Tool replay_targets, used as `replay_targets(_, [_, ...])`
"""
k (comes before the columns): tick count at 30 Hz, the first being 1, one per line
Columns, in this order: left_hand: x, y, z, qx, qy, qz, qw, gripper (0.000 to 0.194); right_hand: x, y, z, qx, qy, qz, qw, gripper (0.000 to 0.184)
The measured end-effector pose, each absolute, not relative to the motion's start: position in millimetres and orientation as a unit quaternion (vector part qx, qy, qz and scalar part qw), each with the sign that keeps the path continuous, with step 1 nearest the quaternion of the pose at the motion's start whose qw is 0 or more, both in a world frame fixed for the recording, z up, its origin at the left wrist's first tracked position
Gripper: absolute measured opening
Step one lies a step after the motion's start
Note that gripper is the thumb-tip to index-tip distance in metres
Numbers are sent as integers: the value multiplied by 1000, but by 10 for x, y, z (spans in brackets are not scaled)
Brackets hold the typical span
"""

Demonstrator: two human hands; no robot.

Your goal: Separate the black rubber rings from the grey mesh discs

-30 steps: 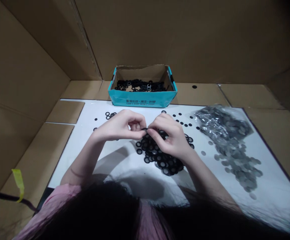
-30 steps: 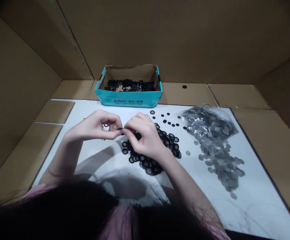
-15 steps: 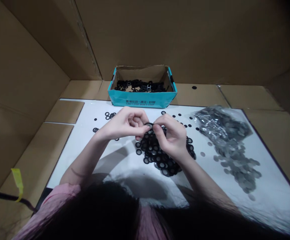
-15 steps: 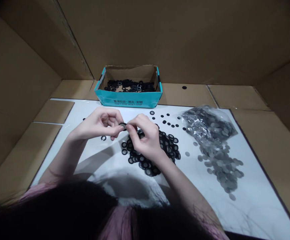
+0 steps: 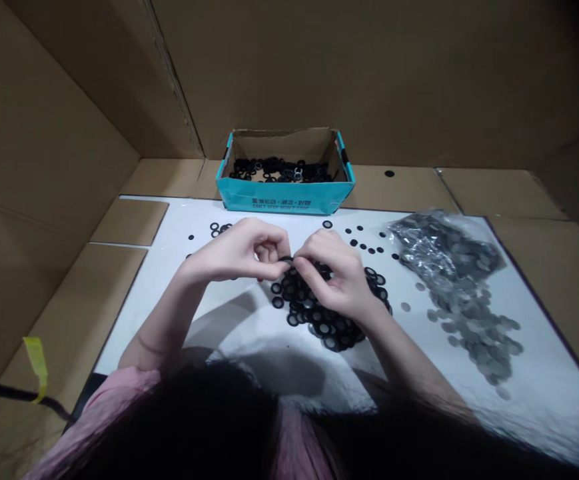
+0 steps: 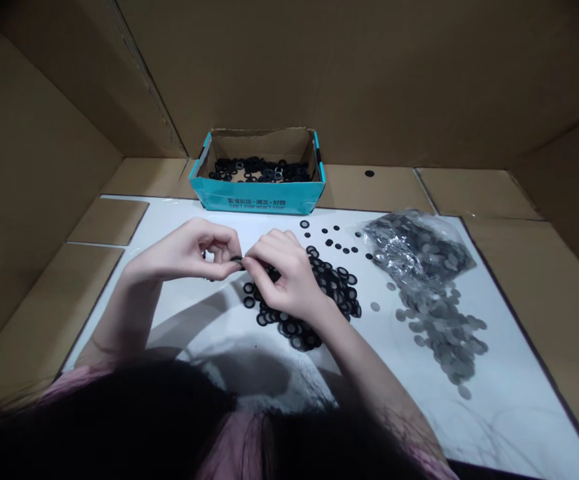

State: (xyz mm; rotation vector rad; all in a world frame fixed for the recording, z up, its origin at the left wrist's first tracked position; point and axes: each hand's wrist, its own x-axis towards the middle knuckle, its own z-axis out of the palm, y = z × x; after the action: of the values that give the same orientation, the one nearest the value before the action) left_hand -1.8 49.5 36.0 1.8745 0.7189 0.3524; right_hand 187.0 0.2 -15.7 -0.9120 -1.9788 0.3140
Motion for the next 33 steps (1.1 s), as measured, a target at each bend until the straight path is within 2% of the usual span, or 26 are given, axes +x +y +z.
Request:
replay_targets(2, [-22,494,344,809,295,154,484,7,1903,34,-145,-360,-819,141,423,18])
replay_targets(4, [-4,490,323,818,282,172,471,7,1928,57,-140,-355,-816,156,429,20])
replay_targets(9, [67,462,312,747,263,203,576,12,1912,41,-163,-355,-751,184,526,21])
replay_targets(12, [53,461,341,742,266,179,589,15,1863,4,-187,-365,-730,179,550,20])
replay_targets(16, [-2,486,351,760,296,151,558,12,1805,-17,-216,-372,-748,148,529,19])
replay_targets(21, [43,502,272,773,280,252,510,12,1788,-2,-247,-405,-721,114,551,17])
replay_targets(25, [122,466,235,746,273,259,549,12,1848,26,-213,-406,-724,119,544,23])
replay_targets(29, [155,436,255,745,284,278,537,7,1895,36,-180,-391,-743,130,527,23])
replay_targets(33, [110,451,295,749,286,239,547,8,1844,-1,-224,-393,-732,128,542,21])
